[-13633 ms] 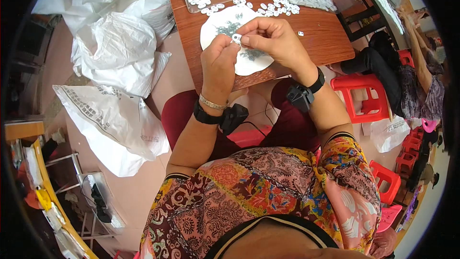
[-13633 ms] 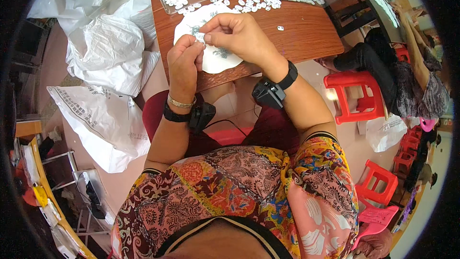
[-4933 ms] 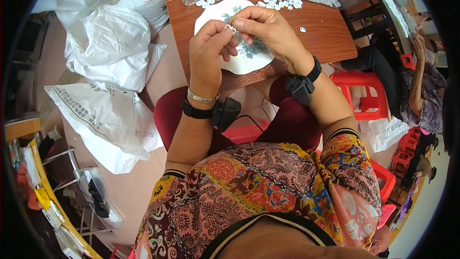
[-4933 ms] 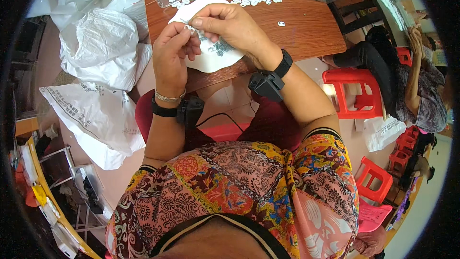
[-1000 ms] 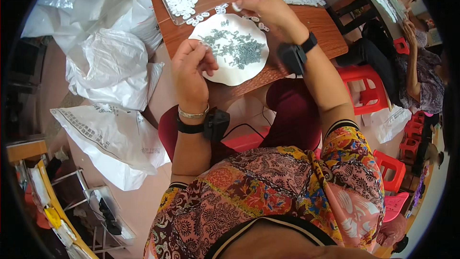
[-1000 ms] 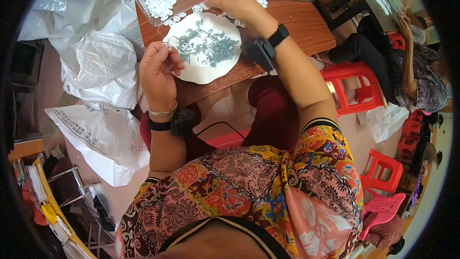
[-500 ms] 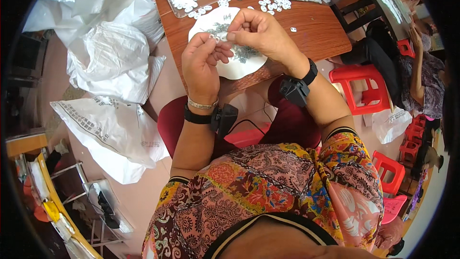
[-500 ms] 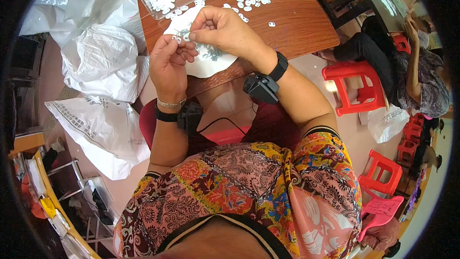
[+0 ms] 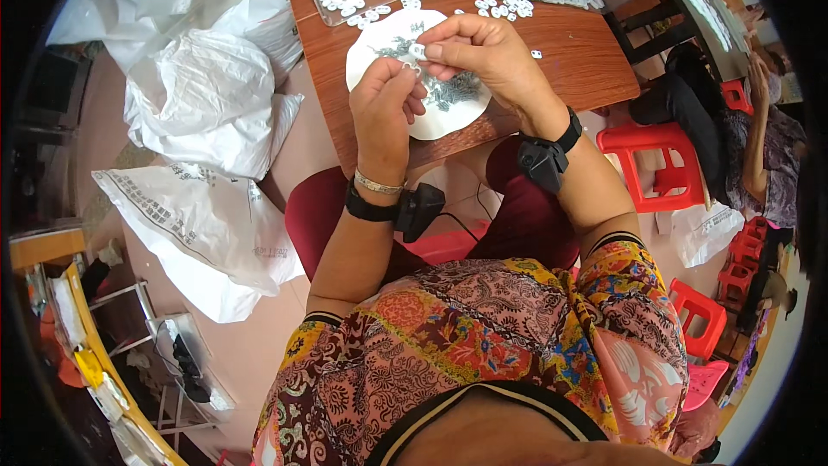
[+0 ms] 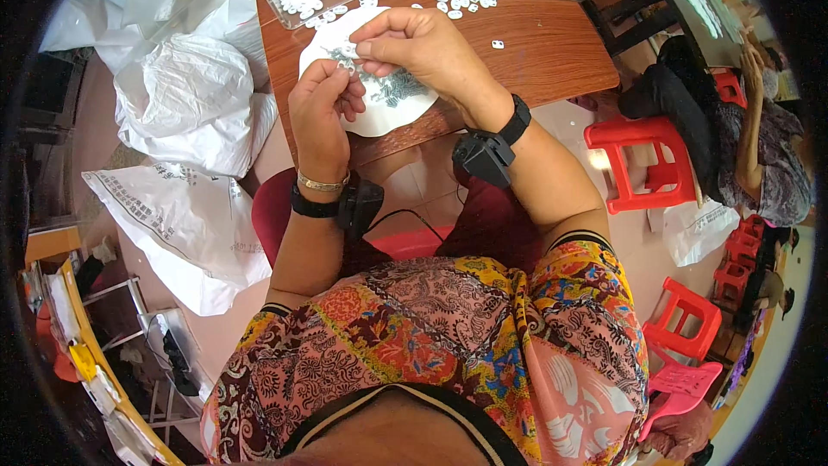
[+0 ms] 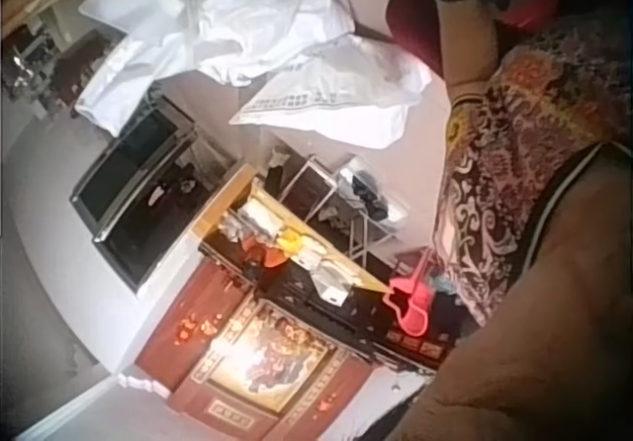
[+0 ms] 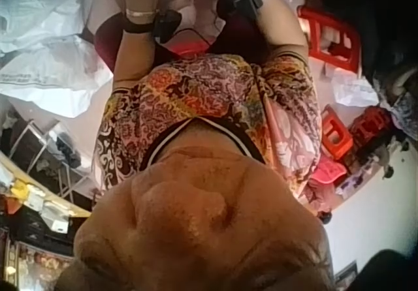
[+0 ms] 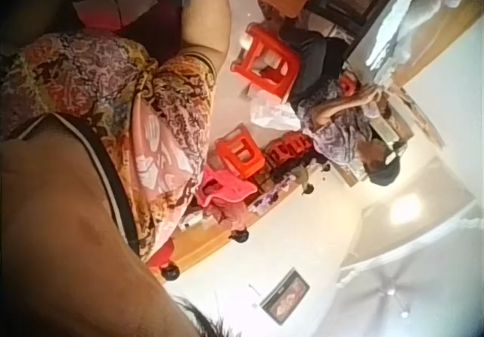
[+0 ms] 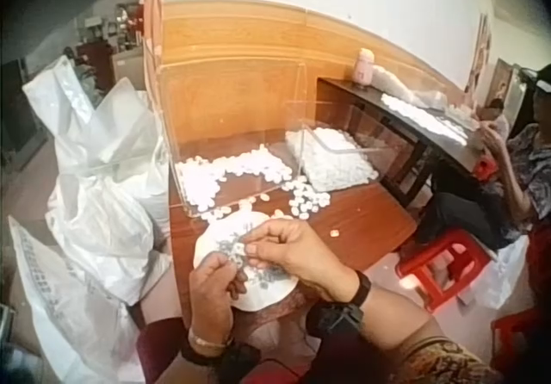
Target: Assembling or sorting small white plastic components on a table in a workshop setting.
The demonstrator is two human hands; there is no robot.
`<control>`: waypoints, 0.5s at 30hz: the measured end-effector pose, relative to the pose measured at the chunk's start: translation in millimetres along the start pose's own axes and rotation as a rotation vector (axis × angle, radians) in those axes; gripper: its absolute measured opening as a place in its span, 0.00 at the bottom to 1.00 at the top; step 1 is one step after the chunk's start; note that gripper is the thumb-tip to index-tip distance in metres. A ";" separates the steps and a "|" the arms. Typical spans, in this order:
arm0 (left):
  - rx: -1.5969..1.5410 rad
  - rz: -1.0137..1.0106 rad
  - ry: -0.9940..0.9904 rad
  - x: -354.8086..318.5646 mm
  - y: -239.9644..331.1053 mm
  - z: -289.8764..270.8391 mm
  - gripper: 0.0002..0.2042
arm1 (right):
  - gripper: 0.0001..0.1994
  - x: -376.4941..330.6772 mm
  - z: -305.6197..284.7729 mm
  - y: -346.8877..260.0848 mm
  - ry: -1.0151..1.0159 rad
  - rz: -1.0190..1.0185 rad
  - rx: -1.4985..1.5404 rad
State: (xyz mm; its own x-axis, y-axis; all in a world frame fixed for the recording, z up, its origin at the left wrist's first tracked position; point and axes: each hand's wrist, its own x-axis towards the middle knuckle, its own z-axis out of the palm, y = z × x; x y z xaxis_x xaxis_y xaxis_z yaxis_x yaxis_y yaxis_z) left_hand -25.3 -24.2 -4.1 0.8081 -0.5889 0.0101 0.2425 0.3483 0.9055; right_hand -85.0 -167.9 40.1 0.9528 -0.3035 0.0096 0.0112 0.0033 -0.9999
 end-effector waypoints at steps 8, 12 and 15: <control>0.121 0.040 0.033 0.2 0.3 0.6 0.08 | 0.07 -5.4 3.4 1.2 0.011 -0.131 -0.104; 0.133 0.048 0.033 -0.7 1.4 1.2 0.08 | 0.07 -9.5 8.0 -1.8 0.031 -0.158 -0.296; 0.092 0.038 0.042 -1.1 -0.4 1.4 0.08 | 0.08 -10.0 8.5 -3.1 0.023 -0.157 -0.337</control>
State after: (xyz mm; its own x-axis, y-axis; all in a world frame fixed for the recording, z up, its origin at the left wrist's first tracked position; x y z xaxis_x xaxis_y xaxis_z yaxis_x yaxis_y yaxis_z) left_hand -27.0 -24.7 -3.9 0.8382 -0.5447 0.0291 0.1625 0.3002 0.9399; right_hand -91.9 -156.8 43.1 0.9404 -0.2963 0.1670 0.0529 -0.3575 -0.9324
